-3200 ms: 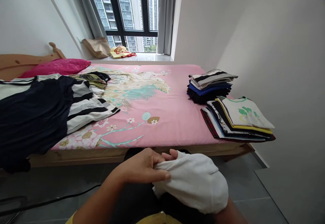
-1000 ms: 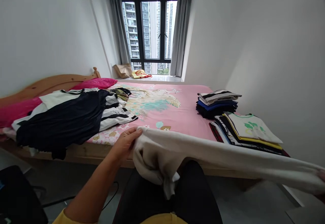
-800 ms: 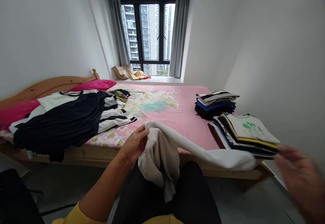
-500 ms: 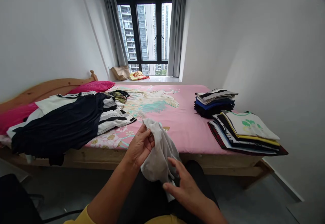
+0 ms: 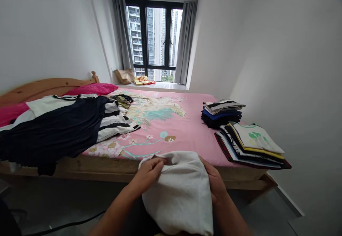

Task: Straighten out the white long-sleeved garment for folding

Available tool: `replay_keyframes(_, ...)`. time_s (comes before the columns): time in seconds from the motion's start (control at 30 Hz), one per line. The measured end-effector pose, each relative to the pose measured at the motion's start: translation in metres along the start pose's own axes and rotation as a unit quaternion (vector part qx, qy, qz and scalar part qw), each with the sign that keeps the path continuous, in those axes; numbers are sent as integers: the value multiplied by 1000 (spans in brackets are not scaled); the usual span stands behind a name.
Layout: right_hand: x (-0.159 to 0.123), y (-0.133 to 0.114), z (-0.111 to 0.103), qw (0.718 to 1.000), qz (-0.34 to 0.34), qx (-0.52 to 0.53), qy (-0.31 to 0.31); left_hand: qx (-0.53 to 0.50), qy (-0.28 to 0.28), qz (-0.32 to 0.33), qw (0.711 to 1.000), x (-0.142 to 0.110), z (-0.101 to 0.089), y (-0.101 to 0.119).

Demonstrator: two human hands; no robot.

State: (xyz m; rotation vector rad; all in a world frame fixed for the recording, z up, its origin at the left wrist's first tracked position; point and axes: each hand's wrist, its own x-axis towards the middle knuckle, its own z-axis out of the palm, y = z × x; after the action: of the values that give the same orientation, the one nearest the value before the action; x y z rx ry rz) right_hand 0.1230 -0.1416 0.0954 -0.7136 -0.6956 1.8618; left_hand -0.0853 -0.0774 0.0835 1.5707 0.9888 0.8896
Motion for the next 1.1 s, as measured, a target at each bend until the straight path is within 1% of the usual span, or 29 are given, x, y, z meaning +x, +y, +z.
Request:
replay_keyframes(0.03, -1, 2, -3, 1000, 7, 1, 5, 53, -37, -13, 998, -4, 1, -4)
replay_keyframes(0.07, -1, 5, -5, 1000, 11, -3, 10, 78, -76, -25, 994, -8, 2, -6)
replay_keyframes(0.1, -1, 7, -6, 1000, 13, -9, 14, 74, -114, -39, 990, -12, 3, -6)
replay_keyframes(0.17, -1, 11, -7, 999, -6, -23, 26, 5, -178, -72, 981, -18, 4, -4)
replay_keyframes(0.23, 0, 12, -6, 996, -59, -35, 48, -99, -211, -118, 965, -21, 7, -2)
replay_keyframes(0.33, 3, 7, -10, 983, -148, -76, 83, -223, -202, -176, 937, -23, 12, -4)
replay_keyframes(0.4, 4, -1, -17, 974, -173, -108, 98, -269, -181, -191, 927, -23, 12, -3)
replay_keyframes(0.43, 4, -4, -21, 969, -181, -123, 110, -288, -161, -189, 925, -23, 12, 0)
replay_keyframes(0.5, 3, -9, -31, 960, -188, -167, 121, -325, -93, -171, 926, -20, 7, 12)
replay_keyframes(0.53, 2, -8, -35, 956, -181, -205, 106, -341, -51, -153, 926, -17, 3, 19)
replay_keyframes(0.6, -2, -1, -42, 940, -137, -313, 28, -361, 23, -106, 926, -9, -7, 34)
replay_keyframes(0.63, -3, 5, -45, 921, -111, -374, -20, -364, 54, -80, 926, -5, -12, 40)
replay_keyframes(0.67, -3, 13, -48, 895, -94, -432, -56, -364, 81, -53, 927, -1, -18, 45)
replay_keyframes(0.7, -3, 22, -52, 869, -89, -481, -71, -358, 101, -31, 928, 1, -25, 47)
replay_keyframes(0.73, -2, 30, -57, 851, -93, -514, -62, -347, 109, -14, 932, 3, -31, 49)
replay_keyframes(0.77, 0, 37, -62, 844, -105, -525, -35, -326, 102, -1, 940, 4, -37, 49)
replay_keyframes(0.8, 2, 41, -67, 851, -120, -511, 0, -295, 84, 10, 952, 3, -43, 48)
replay_keyframes(0.9, 8, 43, -78, 904, -157, -386, 94, -173, 7, 37, 984, -2, -57, 45)
replay_keyframes(0.93, 10, 41, -79, 911, -172, -355, 115, -139, -8, 44, 989, -3, -60, 45)
replay_keyframes(0.97, 11, 41, -78, 911, -183, -346, 131, -115, -18, 47, 992, -4, -61, 45)
replay_keyframes(1.0, 14, 42, -77, 903, -187, -359, 143, -102, -28, 47, 993, -4, -61, 46)
replay_keyframes(1.1, 27, 57, -70, 857, -173, -465, 140, -106, -82, 32, 990, -3, -58, 49)
